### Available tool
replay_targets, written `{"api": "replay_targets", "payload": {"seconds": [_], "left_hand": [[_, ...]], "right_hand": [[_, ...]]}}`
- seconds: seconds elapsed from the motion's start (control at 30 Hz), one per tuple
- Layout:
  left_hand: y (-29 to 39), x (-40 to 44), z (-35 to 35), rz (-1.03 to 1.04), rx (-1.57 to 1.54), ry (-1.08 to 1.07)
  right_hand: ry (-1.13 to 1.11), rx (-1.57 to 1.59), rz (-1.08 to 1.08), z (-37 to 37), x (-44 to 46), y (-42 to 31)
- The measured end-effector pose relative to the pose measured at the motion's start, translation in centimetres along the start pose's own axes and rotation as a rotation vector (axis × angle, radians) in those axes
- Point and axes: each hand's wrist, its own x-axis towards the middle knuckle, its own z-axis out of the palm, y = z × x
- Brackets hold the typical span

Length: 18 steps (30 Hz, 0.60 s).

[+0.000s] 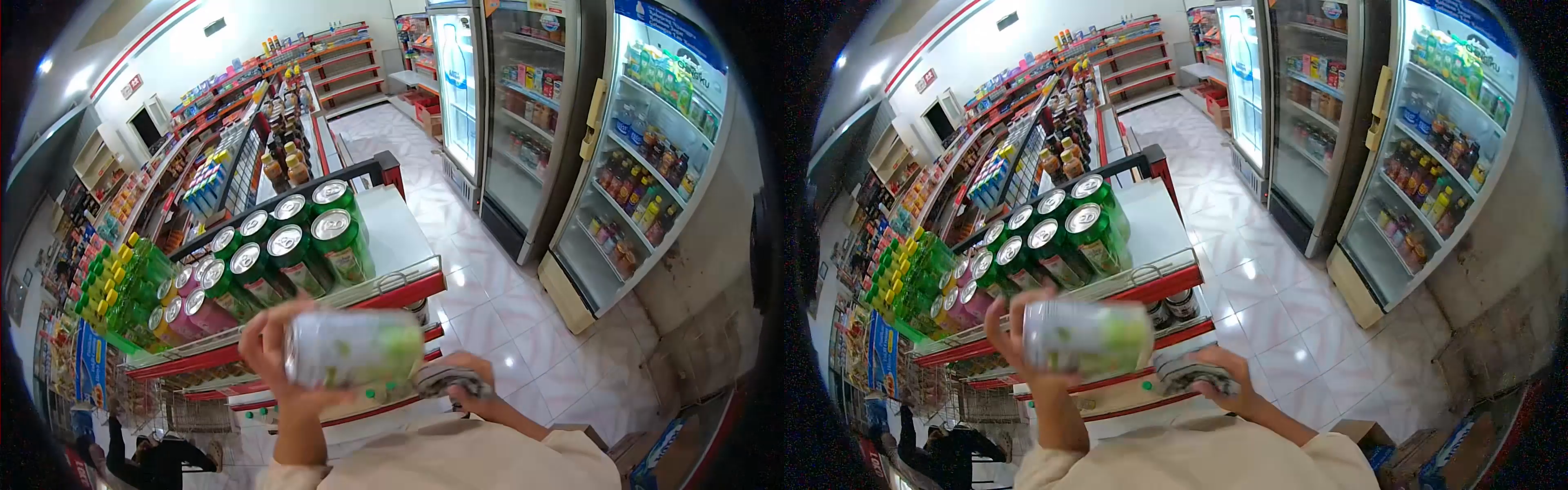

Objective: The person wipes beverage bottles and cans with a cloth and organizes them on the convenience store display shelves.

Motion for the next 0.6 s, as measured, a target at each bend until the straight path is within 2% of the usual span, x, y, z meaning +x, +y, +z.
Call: {"api": "replay_targets", "payload": {"seconds": [0.1, 0.17, 0.2, 0.27, 0.37, 0.47, 0.5, 0.6], "left_hand": [[1.3, -4.4, -1.6, -0.432, -0.215, 0.130], [0.1, -7.7, -2.2, -0.757, -0.307, 0.318], [-0.4, -9.4, -2.7, -0.932, -0.372, 0.350], [-1.1, -11.7, -3.5, -1.264, -0.509, 0.394], [-0.4, -12.9, -4.2, -1.528, -1.047, 0.322], [-0.1, -14.8, -3.6, -1.501, -0.822, 0.435], [0.6, -15.1, -3.7, -1.430, -0.888, 0.472], [0.3, -17.3, -4.0, -1.163, -0.517, 0.499]], "right_hand": [[0.218, 0.038, 0.096, 0.5, -0.5, 0.2], [0.079, -0.451, -0.586, 1.5, 2.8, -3.1], [-0.057, -0.604, -0.682, 2.6, 3.3, -3.7], [-0.458, -0.618, -0.640, 4.6, 4.2, -4.4], [-0.488, -0.487, -0.513, 7.1, 3.4, -2.7], [-0.510, -0.423, -0.379, 8.3, 4.3, -3.0], [-0.522, -0.343, -0.330, 8.7, 4.4, -2.6], [-0.376, -0.043, -0.087, 10.4, 4.3, -1.0]]}}
